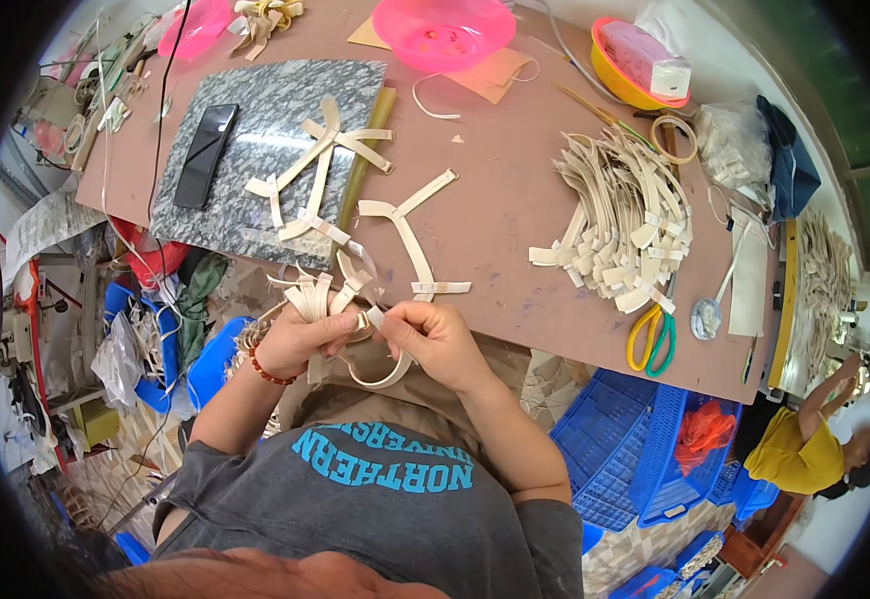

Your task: The person sits at a workbench and repeatedly picks up beige fabric straps, folds them, and cuts them into smaller pieces using yellow-handled scissors. The cut pieces are placed into a blue basket on the table. The workspace is cluttered with piles of straps and other materials.

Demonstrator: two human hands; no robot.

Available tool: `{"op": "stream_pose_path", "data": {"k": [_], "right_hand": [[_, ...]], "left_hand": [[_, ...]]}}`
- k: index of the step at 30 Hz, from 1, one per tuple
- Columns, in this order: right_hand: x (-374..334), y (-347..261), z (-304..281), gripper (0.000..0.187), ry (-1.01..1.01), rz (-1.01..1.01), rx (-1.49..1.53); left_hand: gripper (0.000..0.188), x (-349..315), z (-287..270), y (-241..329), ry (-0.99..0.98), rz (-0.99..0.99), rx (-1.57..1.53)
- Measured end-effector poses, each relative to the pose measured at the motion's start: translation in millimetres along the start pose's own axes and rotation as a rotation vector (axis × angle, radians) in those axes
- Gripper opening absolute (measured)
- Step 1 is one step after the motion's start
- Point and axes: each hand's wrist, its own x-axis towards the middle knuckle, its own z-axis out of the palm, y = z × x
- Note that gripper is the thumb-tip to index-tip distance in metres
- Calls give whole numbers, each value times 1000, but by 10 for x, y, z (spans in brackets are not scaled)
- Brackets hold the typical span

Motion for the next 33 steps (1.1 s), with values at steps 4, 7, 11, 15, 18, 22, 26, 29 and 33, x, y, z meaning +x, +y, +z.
{"op": "stream_pose_path", "data": {"k": [4, 7, 11, 15, 18, 22, 26, 29, 33], "right_hand": [[10, -13, 25, 21, -51, 45, 139], [23, 20, -42, 20, -143, 85, 249], [35, -27, -51, 20, -230, 154, 257], [64, -149, -89, 19, -369, 132, 30], [89, -224, -87, 22, -384, 182, 3], [93, -384, 7, 33, -13, 7, -366], [101, -438, 101, 40, 198, -521, -933], [105, -290, 87, 33, 292, -789, -1006], [31, -189, 86, 24, 405, -921, -1101]], "left_hand": [[21, 0, -12, 9, -23, -30, -5], [22, 3, -17, -3, -43, -60, -43], [18, -17, -13, 6, -100, -95, -111], [11, -41, -55, -26, -157, -139, -3], [11, -38, -58, -43, -216, -84, 32], [14, -74, 38, -77, -60, -2, 74], [11, -39, 157, -138, 125, 226, 232], [9, -24, 178, -228, 198, 337, 390], [10, -87, 250, -188, 167, 194, 327]]}}
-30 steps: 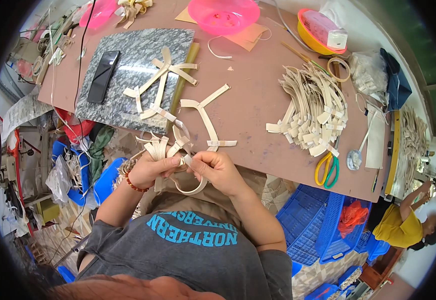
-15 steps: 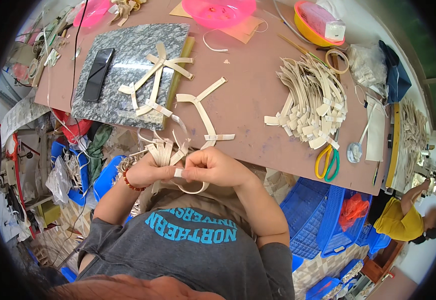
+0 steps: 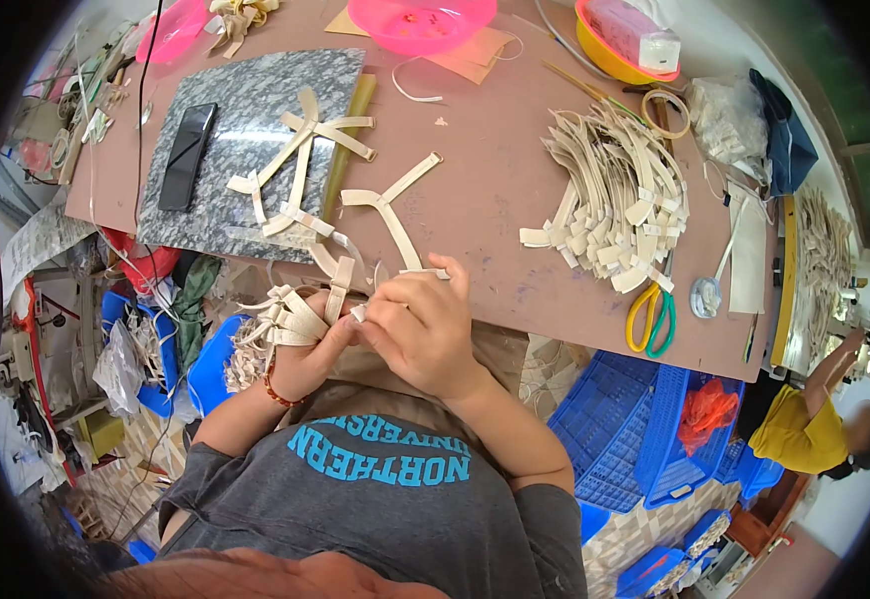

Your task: The person sits at a workbench and repeatedly picks up beige fabric straps, folds them, and cuts them into smaller pieces using yellow-handled scissors. The cut pieces are placed into a blue basket on the table. The workspace is cluttered with piles of straps and other materials.

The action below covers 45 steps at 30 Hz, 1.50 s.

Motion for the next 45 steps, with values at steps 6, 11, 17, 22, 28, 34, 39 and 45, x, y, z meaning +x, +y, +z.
{"op": "stream_pose_path", "data": {"k": [6, 11, 17, 22, 28, 34, 39, 45], "right_hand": [[-178, -170, 33, 20, 85, -31, 58], [-155, -204, 33, 13, 139, 485, 542], [-145, -81, 84, 9, 60, 826, 1169], [-119, -72, 100, 15, 49, 940, 1358], [-217, -208, 284, 18, -129, 1039, 1442], [-160, 364, -147, 19, -147, 687, 258], [-147, 398, -200, 24, -346, 538, -356], [-234, 454, -164, 22, -329, 573, -275]], "left_hand": [[13, 90, 76, -78, 223, 482, 520], [12, -2, 54, -160, 119, 187, 148], [16, 5, -36, -230, 44, 293, 181], [9, -3, -46, -121, -86, 50, -64], [24, 191, -149, -135, -1127, 194, -625], [56, 515, -453, 649, -369, 232, -308], [59, 1782, -39, 287, 212, 590, 1344], [56, 2112, 228, 182, -56, 121, 1399]]}}
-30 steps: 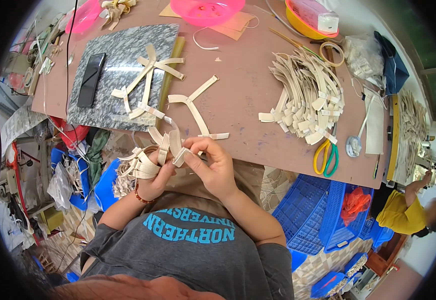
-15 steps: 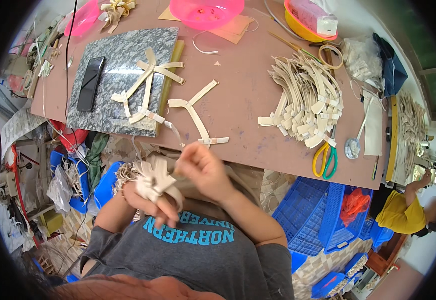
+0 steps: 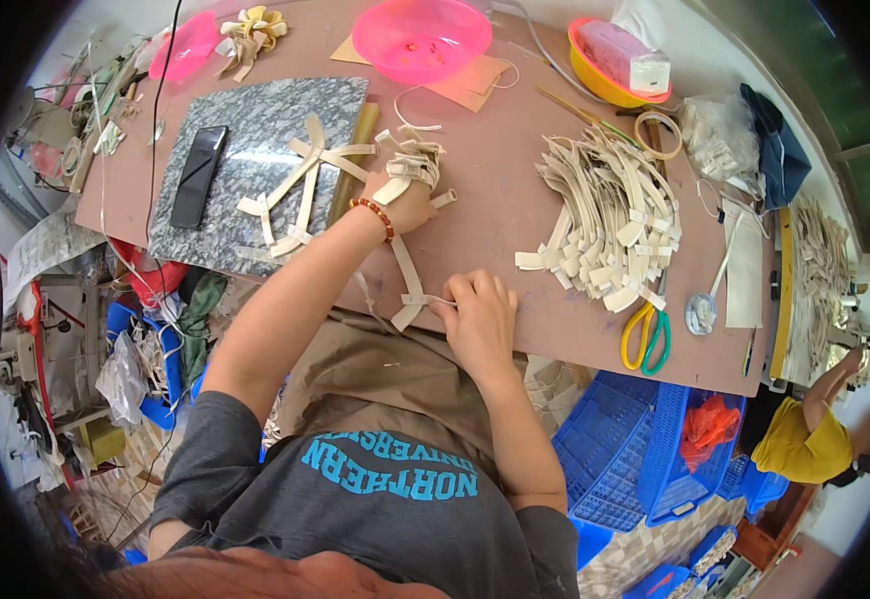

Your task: The person sits at a workbench and repeatedly picks up beige fabric straps, folds them, and cuts them into smaller pieces using yellow-handled scissors. The cut pieces are placed into a blue basket on the table. The workspace is cluttered with piles of straps and other materials.

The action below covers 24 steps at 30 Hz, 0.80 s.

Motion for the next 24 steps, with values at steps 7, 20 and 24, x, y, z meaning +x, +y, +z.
{"op": "stream_pose_path", "data": {"k": [7, 20, 24], "right_hand": [[-37, 238, -31, 14, 108, 243, 1290], [37, -313, -116, 17, -315, 88, 1232], [18, -337, 30, 13, -420, 168, 1377]], "left_hand": [[16, -598, -221, 69, 178, 156, -1195], [11, -1788, -267, -148, -253, -48, -1586], [12, -1856, -162, -161, -224, -127, -1651]]}}
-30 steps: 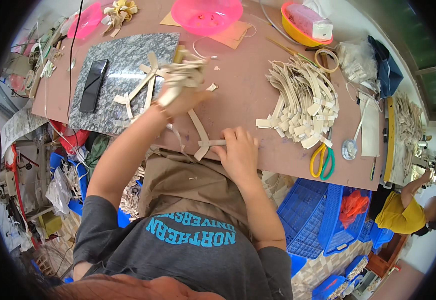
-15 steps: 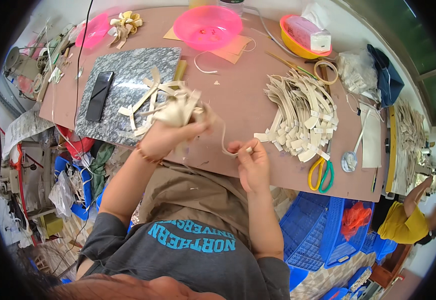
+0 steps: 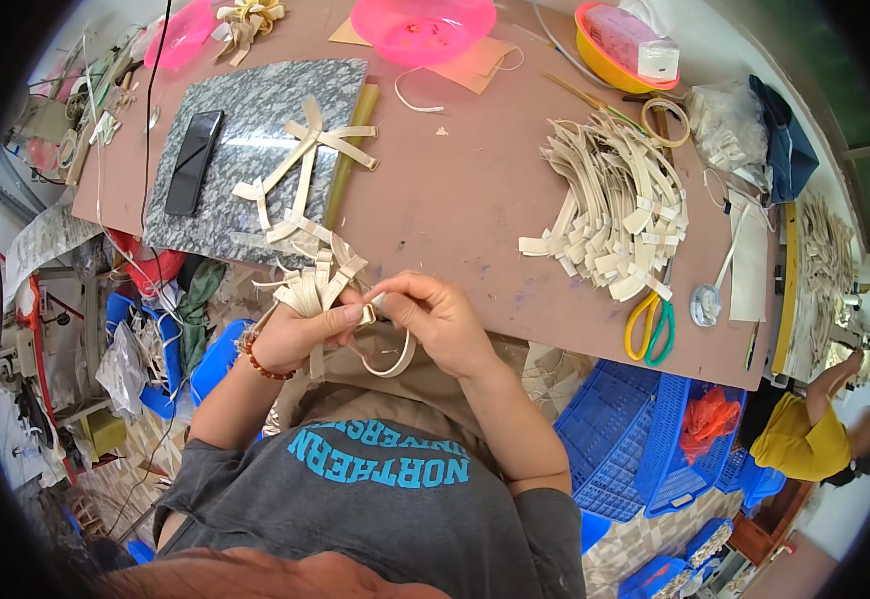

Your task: The person sits at a workbench and repeatedly picks up beige fabric straps, folds them, and cuts them into smaller pieces using yellow-handled scissors. The cut pieces are placed into a blue basket on the table. The workspace is cluttered with piles of straps and other materials.

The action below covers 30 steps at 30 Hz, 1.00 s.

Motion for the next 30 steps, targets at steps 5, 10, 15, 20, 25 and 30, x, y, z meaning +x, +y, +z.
{"op": "stream_pose_path", "data": {"k": [5, 10, 15, 20, 25, 30], "right_hand": [[9, 41, 69, 7, -12, 80, 371], [28, 49, 91, 9, -35, 102, 388], [51, 24, 90, 11, -40, 88, 310], [61, 42, 86, 12, -20, 102, 333], [39, 5, 62, 14, -120, 159, 316], [65, -141, 132, 20, -66, 152, 154]], "left_hand": [[12, -5, -21, -54, 31, 19, -93], [14, -17, -44, -44, 19, 25, -104], [15, -45, -31, -44, 21, 13, -144], [12, -37, -33, -38, 14, 28, -148], [9, -60, -25, -24, -4, -16, -89], [9, -83, -24, -35, 23, 81, 214]]}}
